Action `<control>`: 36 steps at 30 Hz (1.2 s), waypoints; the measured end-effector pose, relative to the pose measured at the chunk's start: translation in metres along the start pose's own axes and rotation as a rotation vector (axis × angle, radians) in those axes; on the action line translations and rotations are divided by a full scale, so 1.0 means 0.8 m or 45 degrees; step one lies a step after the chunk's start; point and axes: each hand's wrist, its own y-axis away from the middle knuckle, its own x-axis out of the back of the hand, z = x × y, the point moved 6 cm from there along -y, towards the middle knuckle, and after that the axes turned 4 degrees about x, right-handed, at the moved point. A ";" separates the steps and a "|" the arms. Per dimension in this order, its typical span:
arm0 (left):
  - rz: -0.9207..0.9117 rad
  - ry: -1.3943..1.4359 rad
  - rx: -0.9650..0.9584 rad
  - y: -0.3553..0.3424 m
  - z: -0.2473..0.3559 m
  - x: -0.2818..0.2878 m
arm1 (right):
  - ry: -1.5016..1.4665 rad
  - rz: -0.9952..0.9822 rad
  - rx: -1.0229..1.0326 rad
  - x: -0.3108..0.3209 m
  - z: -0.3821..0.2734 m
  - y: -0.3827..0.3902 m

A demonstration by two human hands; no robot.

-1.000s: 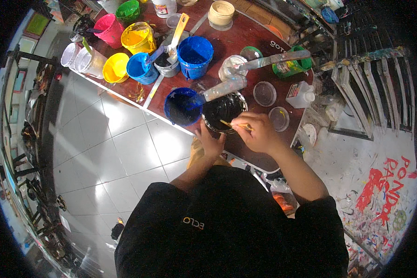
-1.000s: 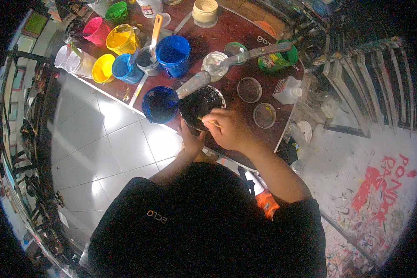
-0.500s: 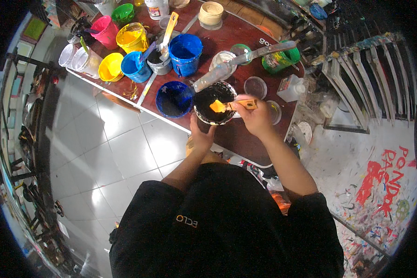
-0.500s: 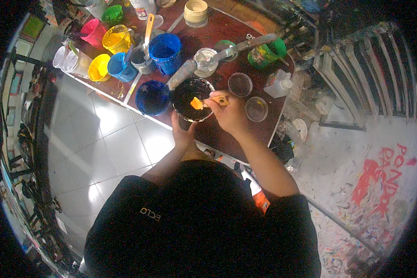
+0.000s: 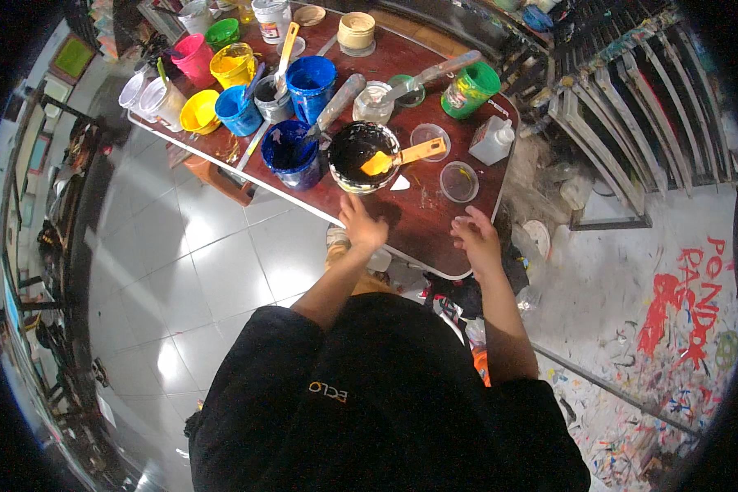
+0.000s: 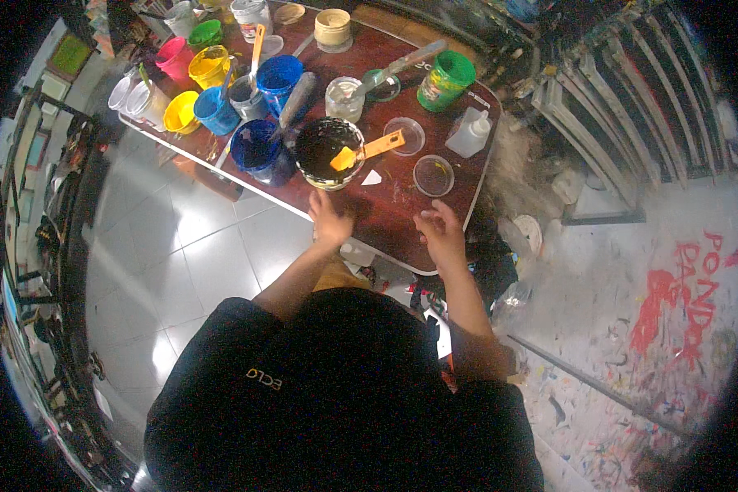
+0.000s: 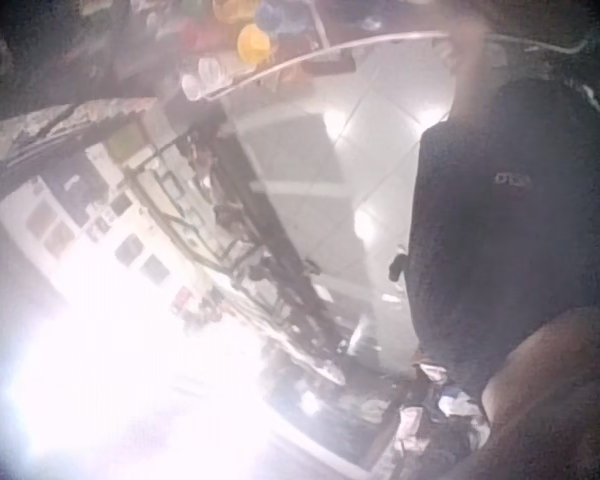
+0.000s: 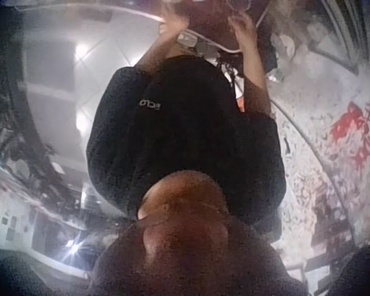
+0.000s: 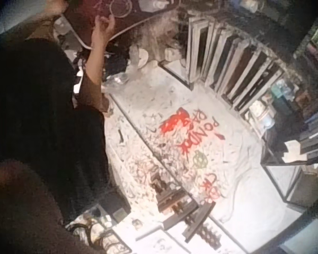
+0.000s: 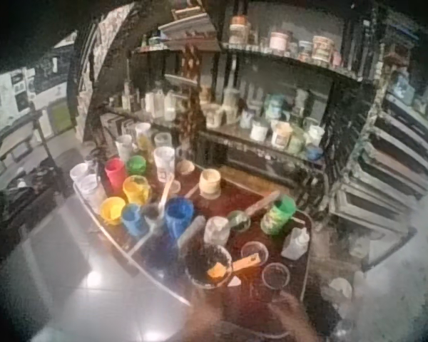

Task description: The person mixes various colored paints in plastic containers using a spatula and a small brush. They stir multiple containers including white, blue, pink, and yellow paints, occasionally moving between containers and tools.

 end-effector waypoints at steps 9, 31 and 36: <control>-0.201 0.173 0.019 0.032 -0.078 0.103 | -0.336 0.018 -0.133 -0.001 0.030 0.030; 0.473 0.934 0.503 -0.090 -0.502 0.522 | -0.264 -0.706 0.173 -0.563 -0.087 0.065; 0.752 1.094 0.628 -0.088 -0.597 0.680 | -0.313 -0.859 0.184 -0.755 -0.126 0.061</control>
